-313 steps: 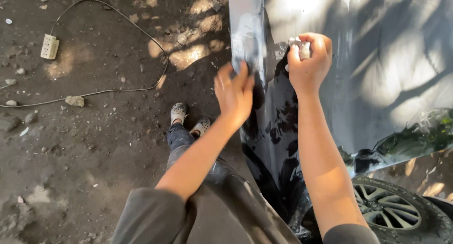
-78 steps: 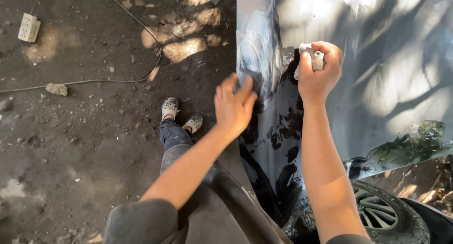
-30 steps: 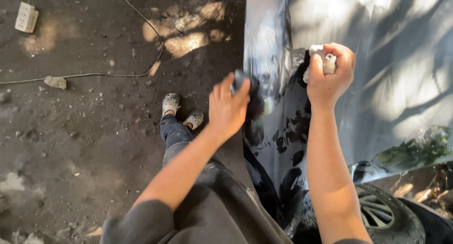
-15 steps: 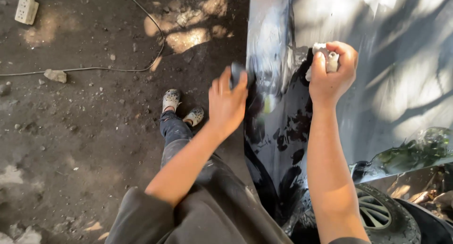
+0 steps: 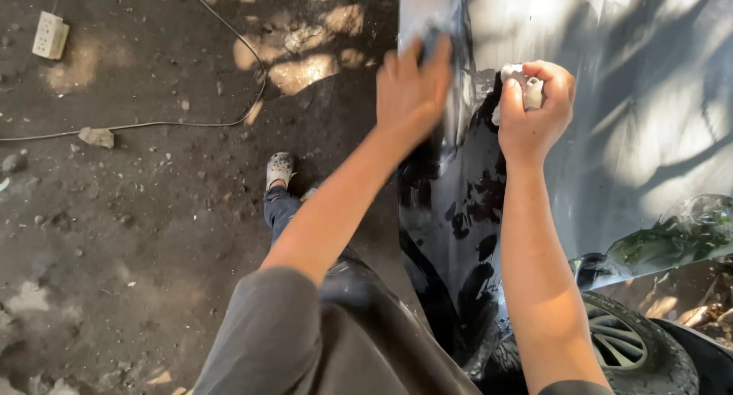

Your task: The person scrapes a dark substance from a large, curved metal panel using a handheld scraper and wipes the area with a cloth. The person moves around the panel, repeatedly scraping and wiping different sections.

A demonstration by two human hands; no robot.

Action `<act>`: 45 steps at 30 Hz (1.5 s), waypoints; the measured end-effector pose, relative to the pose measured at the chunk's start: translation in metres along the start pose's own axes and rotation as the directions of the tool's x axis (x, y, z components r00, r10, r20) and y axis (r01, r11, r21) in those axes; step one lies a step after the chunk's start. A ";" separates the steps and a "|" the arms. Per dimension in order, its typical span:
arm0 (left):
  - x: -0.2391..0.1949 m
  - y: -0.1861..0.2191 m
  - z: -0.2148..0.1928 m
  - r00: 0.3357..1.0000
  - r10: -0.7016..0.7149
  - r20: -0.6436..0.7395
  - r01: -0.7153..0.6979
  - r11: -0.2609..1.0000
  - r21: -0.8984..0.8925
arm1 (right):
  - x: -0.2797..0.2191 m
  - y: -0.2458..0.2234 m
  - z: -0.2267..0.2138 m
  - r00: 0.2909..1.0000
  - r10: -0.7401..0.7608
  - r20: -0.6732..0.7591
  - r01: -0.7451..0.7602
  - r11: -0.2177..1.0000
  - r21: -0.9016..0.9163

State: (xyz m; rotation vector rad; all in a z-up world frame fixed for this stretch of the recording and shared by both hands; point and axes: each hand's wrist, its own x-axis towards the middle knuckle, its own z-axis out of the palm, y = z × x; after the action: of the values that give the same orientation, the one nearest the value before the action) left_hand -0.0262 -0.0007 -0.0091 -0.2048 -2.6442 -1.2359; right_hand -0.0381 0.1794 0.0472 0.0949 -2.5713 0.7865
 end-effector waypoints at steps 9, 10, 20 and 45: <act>0.006 -0.011 0.003 0.998 0.048 -0.044 -0.049 0.998 -0.032 | 0.001 -0.008 0.006 1.000 -0.012 -0.002 0.012 0.999 -0.032; 0.008 -0.011 -0.001 0.998 0.046 -0.044 -0.047 0.999 -0.027 | -0.001 -0.009 0.008 1.000 -0.012 -0.001 0.012 1.000 -0.027; 0.061 -0.040 0.010 0.986 -0.049 -0.160 0.034 0.995 -0.099 | 0.016 -0.057 -0.007 0.975 -0.189 0.115 0.207 0.963 -0.175; 0.095 -0.048 0.008 0.973 0.221 -0.062 -0.228 0.960 -0.164 | 0.110 0.028 0.074 0.977 0.146 -0.157 -0.131 0.986 0.102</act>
State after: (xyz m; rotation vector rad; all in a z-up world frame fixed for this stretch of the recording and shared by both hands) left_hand -0.1296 -0.0222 -0.0257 -0.4861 -2.3985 -1.3706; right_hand -0.1717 0.1693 0.0262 -0.1183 -2.4060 0.9235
